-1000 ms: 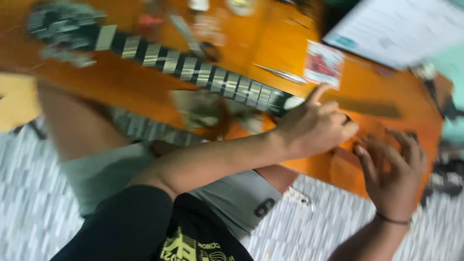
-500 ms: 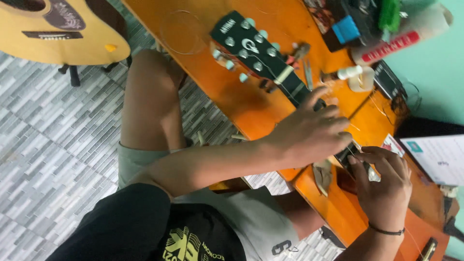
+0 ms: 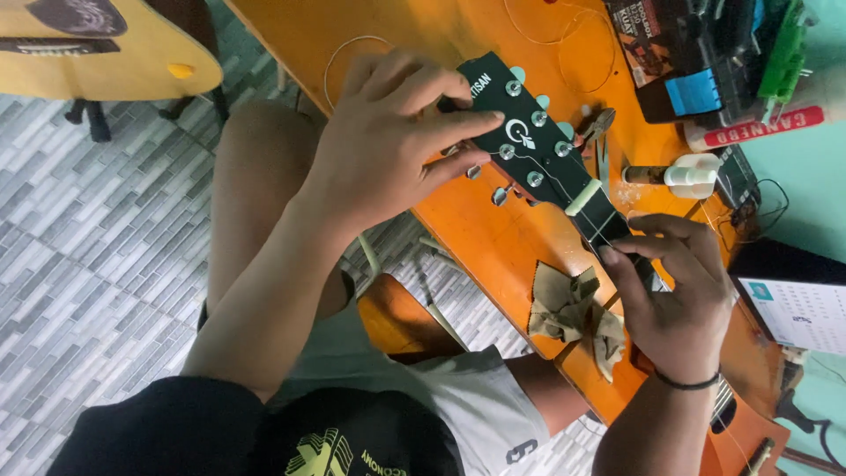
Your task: Restringing an acoustic guitar, including cleaning the fretboard, inserting strings into the bridge, and winding them at the headstock.
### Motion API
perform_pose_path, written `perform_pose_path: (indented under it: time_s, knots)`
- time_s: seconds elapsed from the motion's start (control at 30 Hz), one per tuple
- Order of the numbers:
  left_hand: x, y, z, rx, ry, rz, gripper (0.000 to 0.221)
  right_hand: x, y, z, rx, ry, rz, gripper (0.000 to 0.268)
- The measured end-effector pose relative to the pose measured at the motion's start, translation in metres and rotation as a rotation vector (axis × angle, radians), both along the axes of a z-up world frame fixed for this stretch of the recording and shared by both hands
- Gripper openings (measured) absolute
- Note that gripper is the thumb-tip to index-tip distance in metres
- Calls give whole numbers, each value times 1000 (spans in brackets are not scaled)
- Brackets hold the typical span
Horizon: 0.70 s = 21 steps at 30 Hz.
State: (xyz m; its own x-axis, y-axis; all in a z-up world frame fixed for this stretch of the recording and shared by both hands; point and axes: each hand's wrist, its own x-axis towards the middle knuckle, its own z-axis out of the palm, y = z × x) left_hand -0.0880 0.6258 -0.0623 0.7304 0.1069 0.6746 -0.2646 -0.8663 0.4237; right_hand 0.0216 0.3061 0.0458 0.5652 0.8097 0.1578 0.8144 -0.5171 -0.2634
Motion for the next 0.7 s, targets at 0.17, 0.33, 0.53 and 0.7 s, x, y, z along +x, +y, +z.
perform_pose_path:
  time_s: [0.17,0.33,0.53,0.7]
  knots:
    - [-1,3,-4,-63,-84,-61,12,0,32,2,24,43,23,10]
    - [0,2,-4,-57,-134,-84,17,0,56,4,21,52,32,7]
    - [5,-13,-4,-202,-81,-139,15,1,69,4,8,23,10,5]
    - [9,-21,-2,-299,-130,-136,19,1,75,2,-14,44,-29,6]
